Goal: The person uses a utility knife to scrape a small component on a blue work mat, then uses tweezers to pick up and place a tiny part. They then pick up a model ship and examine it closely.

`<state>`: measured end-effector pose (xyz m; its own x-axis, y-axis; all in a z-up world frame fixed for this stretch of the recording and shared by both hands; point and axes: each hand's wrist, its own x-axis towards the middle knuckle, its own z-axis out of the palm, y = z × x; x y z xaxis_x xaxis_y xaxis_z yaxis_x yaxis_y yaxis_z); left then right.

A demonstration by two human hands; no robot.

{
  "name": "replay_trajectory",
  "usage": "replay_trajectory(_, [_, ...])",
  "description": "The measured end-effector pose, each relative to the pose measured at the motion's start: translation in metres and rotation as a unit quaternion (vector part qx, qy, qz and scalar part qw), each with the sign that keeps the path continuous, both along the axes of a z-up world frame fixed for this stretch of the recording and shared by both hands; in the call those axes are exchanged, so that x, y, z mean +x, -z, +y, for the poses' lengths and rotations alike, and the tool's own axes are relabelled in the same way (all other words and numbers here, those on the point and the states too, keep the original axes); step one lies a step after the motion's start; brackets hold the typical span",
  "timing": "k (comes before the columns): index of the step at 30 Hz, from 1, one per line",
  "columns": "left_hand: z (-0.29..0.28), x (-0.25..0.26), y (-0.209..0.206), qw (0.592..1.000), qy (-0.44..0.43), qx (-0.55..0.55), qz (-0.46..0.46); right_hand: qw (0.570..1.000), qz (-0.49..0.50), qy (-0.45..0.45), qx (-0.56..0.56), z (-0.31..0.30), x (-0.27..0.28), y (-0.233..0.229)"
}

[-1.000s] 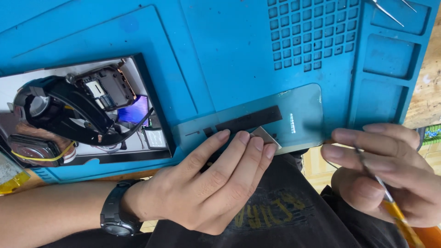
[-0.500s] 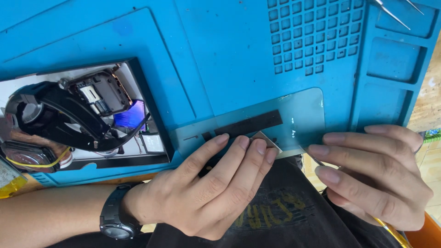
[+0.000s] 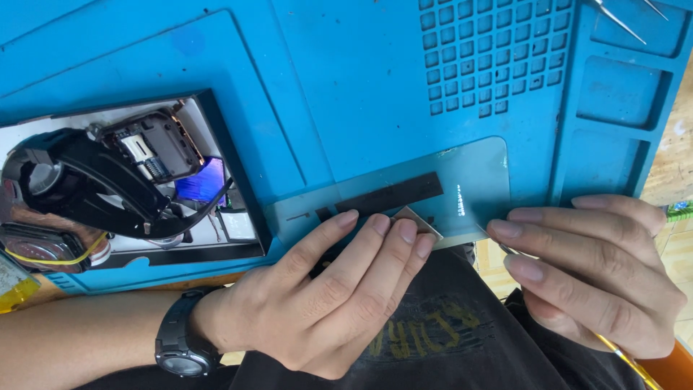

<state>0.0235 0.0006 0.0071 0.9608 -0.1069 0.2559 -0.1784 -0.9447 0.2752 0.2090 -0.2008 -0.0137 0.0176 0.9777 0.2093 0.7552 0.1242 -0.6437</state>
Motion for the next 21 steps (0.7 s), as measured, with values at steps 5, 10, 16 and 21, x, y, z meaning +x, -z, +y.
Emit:
replay_trajectory(5, [0.0016, 0.0005, -0.0007, 1.000, 0.004, 0.008, -0.001, 1.000, 0.001, 0.005, -0.007, 0.0014, -0.0012, -0.0015])
replay_trajectory(10, [0.0035, 0.0026, -0.0011, 1.000, 0.018, 0.016, -0.018, 1.000, 0.004, 0.006, 0.002, 0.0044, -0.0014, 0.0002])
replay_trajectory(16, [0.0012, 0.0092, -0.0086, 1.000, -0.025, -0.013, -0.004, 1.000, -0.007, 0.009, 0.020, 0.0066, -0.0029, -0.0003])
replay_trajectory(21, [0.0008, 0.0099, -0.0071, 1.000, -0.023, -0.008, -0.019, 0.999, 0.000, 0.029, 0.024, 0.0077, -0.0063, 0.0013])
